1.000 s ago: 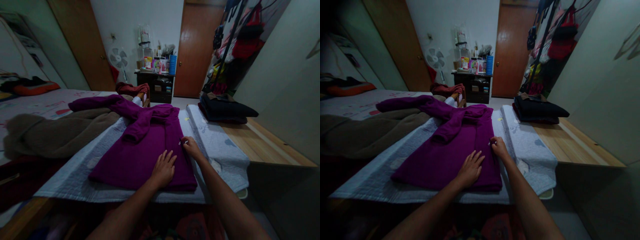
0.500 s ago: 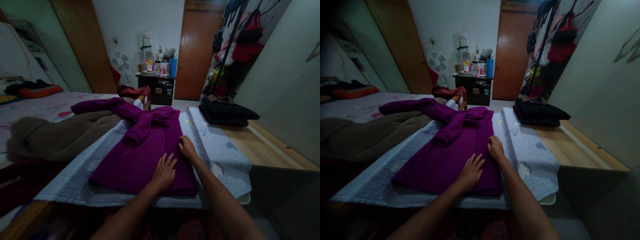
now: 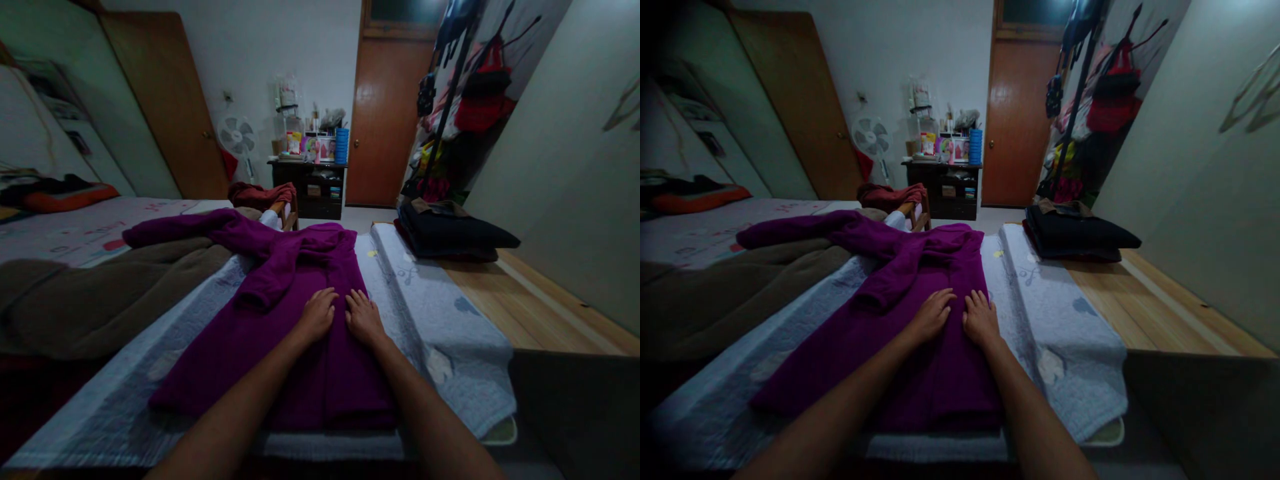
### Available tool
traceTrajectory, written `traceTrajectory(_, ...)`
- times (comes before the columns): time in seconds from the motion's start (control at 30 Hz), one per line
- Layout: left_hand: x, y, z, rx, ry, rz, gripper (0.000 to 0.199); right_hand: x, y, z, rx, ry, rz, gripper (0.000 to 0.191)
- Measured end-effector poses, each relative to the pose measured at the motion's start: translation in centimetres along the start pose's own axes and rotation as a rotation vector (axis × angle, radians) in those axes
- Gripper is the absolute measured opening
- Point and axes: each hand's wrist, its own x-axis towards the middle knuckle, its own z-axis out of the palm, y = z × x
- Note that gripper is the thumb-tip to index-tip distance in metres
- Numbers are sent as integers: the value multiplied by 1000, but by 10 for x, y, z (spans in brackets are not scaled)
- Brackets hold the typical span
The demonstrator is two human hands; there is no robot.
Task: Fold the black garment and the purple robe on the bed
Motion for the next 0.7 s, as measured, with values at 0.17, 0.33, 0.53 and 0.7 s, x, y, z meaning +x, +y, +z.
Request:
traceTrajectory(0.17,54,-21,8,46,16,0,39,16,2,-22,14,-92,18,38)
traceTrajectory(0.33,83,-37,23,74,-32,25,34,63,7,-40,43,-36,109,35)
traceTrajectory(0.53,92,-49,36,109,-21,14,28,108,25,-6,120,16,70,51)
traceTrajectory(0.7,123,-48,20,181,-44,15,23,109,40,16,174,-19,63,50)
